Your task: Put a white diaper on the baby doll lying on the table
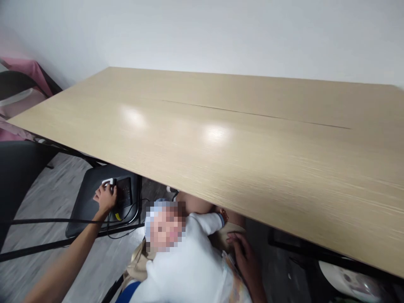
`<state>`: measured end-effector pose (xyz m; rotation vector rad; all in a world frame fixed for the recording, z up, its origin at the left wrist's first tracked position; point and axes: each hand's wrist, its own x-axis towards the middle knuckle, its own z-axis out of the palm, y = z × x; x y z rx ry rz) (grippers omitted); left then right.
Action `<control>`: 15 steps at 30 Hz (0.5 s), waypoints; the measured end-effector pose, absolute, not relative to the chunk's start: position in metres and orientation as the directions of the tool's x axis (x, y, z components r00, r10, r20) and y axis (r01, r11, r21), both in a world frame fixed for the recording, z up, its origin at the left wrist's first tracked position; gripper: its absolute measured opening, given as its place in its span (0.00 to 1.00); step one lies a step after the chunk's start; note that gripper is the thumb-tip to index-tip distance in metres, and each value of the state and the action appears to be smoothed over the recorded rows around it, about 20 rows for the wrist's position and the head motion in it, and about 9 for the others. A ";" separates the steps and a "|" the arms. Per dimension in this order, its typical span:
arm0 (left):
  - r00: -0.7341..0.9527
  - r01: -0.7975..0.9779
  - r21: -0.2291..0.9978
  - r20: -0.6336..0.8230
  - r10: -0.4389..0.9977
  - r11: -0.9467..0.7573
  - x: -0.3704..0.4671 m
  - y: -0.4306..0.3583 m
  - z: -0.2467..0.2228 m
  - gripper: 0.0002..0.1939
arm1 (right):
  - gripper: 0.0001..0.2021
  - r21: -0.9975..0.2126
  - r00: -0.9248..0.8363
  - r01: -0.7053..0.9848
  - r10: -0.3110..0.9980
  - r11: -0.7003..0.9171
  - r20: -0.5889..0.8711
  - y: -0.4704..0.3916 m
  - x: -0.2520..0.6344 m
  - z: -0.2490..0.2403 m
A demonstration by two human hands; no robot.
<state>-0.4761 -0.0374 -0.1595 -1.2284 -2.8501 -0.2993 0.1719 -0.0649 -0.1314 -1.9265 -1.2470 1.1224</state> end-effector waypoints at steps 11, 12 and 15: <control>-0.646 0.762 0.116 0.079 0.759 0.637 -0.498 -0.001 -0.150 0.27 | 0.23 -0.810 0.206 0.451 0.927 -0.375 -0.315 -0.067 0.174 -0.136; -0.645 0.763 0.118 0.077 0.760 0.635 -0.497 -0.003 -0.149 0.27 | 0.23 -0.805 0.211 0.451 0.923 -0.385 -0.323 -0.067 0.175 -0.137; -0.644 0.763 0.135 0.073 0.762 0.632 -0.489 -0.016 -0.149 0.32 | 0.22 -0.801 0.214 0.457 0.922 -0.388 -0.324 -0.068 0.176 -0.138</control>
